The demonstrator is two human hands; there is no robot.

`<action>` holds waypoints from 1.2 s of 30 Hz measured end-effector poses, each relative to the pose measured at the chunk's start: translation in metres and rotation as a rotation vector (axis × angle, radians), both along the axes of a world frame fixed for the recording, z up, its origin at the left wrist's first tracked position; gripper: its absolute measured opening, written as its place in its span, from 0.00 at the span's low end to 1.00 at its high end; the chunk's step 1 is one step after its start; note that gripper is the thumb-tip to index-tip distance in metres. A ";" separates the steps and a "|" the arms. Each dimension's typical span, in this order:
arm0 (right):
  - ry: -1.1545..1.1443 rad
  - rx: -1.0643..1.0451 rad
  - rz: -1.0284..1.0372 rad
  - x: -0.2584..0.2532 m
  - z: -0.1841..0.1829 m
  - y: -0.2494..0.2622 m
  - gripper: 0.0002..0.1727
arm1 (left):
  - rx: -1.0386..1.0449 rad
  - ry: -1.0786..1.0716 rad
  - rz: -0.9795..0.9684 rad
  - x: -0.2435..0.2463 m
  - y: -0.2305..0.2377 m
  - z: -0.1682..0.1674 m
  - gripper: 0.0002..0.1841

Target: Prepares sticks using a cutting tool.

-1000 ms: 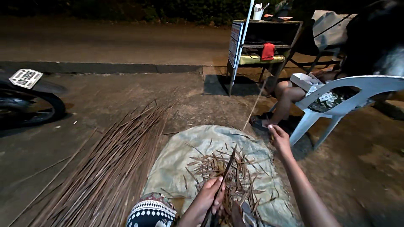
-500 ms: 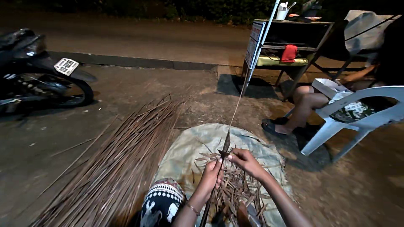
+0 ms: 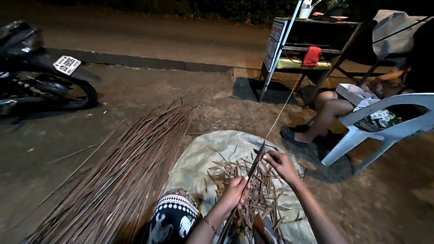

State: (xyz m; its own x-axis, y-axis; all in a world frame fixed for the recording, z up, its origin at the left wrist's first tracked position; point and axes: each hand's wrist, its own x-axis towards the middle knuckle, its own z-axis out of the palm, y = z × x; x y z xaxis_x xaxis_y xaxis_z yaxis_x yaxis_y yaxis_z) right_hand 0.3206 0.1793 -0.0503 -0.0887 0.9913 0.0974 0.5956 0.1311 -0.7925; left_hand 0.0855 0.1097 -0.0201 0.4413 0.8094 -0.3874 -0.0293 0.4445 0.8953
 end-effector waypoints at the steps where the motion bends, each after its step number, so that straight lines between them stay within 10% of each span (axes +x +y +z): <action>1: -0.026 -0.001 -0.020 0.001 0.002 0.000 0.20 | -0.003 -0.004 0.001 0.001 0.000 0.000 0.18; 8: -0.025 0.088 -0.405 0.055 0.015 0.005 0.22 | -0.004 -0.036 -0.058 -0.005 -0.011 -0.003 0.19; 22: 0.191 -0.027 0.124 -0.017 0.024 -0.001 0.16 | -0.047 -0.197 0.022 -0.016 -0.005 0.005 0.20; 36: 0.044 -0.022 -0.133 0.015 0.014 0.007 0.17 | -0.137 -0.298 -0.024 -0.009 -0.007 -0.002 0.20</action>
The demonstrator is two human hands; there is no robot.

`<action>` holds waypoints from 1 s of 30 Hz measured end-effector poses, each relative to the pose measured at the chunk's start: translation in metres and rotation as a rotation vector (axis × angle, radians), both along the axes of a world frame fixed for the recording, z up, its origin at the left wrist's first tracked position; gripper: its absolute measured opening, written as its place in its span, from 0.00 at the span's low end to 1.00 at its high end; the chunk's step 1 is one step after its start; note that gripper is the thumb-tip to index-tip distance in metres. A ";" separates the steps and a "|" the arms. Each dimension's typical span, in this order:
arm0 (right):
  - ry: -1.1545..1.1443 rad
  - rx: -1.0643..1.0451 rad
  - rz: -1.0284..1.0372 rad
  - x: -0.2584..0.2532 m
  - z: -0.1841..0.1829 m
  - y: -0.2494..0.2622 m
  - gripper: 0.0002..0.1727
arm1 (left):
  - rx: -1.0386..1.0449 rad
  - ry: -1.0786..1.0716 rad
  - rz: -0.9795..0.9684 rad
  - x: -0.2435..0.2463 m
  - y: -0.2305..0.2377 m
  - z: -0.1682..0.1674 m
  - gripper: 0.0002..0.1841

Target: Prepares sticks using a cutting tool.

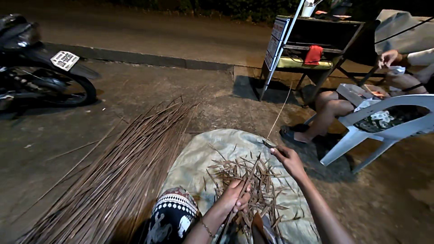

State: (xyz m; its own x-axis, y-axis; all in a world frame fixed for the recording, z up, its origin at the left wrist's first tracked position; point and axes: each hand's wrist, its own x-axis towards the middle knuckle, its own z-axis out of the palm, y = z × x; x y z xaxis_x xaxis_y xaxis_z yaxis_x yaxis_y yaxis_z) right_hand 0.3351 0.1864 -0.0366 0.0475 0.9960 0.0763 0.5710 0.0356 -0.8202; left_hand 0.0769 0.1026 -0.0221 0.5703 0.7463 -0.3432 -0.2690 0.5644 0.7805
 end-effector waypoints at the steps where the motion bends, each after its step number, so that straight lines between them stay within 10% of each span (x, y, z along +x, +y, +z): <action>1: -0.012 -0.007 -0.020 -0.001 0.001 0.000 0.17 | 0.004 0.004 0.000 0.000 0.000 -0.001 0.20; 7: -0.005 0.050 -0.209 0.014 0.010 -0.001 0.20 | 0.061 0.092 -0.027 -0.003 -0.004 0.002 0.19; 13: 0.032 -0.036 0.226 -0.002 0.014 -0.003 0.15 | 0.174 0.370 0.041 0.001 -0.001 0.007 0.17; 21: 0.031 0.074 -0.254 0.016 0.009 0.000 0.20 | 0.210 0.382 -0.002 0.000 -0.004 0.005 0.17; 30: 0.236 -0.094 0.612 -0.066 0.022 -0.024 0.15 | 0.139 0.278 0.225 -0.004 0.009 0.010 0.19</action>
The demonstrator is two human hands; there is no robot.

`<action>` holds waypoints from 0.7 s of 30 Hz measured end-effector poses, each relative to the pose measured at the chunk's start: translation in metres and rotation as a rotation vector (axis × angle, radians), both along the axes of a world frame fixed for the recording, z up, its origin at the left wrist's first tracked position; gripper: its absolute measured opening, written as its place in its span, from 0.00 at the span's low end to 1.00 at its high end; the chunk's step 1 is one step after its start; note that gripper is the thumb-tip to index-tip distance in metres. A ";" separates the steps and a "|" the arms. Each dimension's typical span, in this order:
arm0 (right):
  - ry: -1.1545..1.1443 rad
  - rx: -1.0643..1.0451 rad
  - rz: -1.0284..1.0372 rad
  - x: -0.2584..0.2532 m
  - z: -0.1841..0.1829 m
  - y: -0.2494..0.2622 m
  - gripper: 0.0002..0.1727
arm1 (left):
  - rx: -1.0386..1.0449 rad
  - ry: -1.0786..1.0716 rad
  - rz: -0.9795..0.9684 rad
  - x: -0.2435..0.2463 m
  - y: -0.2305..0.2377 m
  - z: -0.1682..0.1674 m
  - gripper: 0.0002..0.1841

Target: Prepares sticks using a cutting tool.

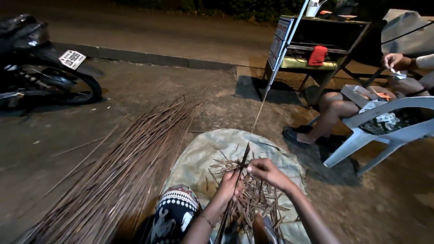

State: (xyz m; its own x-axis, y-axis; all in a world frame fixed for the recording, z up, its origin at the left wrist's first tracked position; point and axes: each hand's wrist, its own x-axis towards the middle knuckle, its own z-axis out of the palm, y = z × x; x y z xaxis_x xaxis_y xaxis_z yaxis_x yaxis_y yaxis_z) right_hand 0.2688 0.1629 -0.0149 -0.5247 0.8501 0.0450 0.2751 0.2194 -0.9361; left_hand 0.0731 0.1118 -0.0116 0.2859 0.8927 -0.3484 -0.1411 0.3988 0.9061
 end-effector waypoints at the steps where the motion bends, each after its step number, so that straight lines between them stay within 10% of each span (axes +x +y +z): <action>1: -0.058 0.020 0.020 -0.006 -0.001 0.000 0.17 | -0.008 -0.023 0.027 -0.001 -0.001 0.002 0.19; 21: -0.194 0.159 -0.136 0.014 -0.026 0.006 0.22 | -0.011 -0.057 -0.063 0.006 0.006 -0.006 0.18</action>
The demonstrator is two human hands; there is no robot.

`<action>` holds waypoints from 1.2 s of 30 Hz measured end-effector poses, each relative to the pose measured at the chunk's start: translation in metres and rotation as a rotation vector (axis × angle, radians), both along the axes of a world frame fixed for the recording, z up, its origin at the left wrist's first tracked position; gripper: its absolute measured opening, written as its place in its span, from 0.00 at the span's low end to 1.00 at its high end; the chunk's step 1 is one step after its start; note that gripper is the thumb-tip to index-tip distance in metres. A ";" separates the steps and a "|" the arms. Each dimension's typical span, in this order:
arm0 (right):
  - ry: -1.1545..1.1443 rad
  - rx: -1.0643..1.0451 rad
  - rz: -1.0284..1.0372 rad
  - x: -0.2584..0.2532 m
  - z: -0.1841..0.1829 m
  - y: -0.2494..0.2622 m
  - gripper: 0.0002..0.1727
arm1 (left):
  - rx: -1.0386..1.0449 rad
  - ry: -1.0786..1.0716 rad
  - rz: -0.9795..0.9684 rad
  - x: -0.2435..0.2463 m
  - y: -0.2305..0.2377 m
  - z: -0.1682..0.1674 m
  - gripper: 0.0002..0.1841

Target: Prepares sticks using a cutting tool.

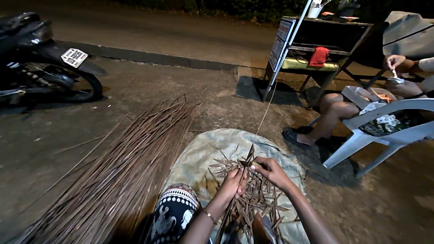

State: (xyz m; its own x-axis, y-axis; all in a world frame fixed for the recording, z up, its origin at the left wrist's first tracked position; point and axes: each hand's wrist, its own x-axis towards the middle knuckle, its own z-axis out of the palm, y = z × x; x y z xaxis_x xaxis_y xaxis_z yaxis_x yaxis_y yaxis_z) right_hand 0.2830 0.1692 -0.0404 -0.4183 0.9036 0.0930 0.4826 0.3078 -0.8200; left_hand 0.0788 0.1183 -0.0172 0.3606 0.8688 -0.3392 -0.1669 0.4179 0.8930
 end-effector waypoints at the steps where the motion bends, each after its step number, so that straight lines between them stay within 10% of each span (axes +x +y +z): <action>1: 0.011 0.004 -0.001 0.000 0.000 0.000 0.22 | 0.007 0.006 0.002 0.000 0.001 -0.002 0.18; 21: 0.098 0.047 0.028 0.013 -0.013 0.002 0.20 | -0.053 -0.073 -0.050 0.002 -0.001 -0.005 0.17; 36: 0.131 0.103 -0.524 0.057 -0.015 0.010 0.18 | -0.028 0.041 -0.147 0.002 -0.014 0.000 0.19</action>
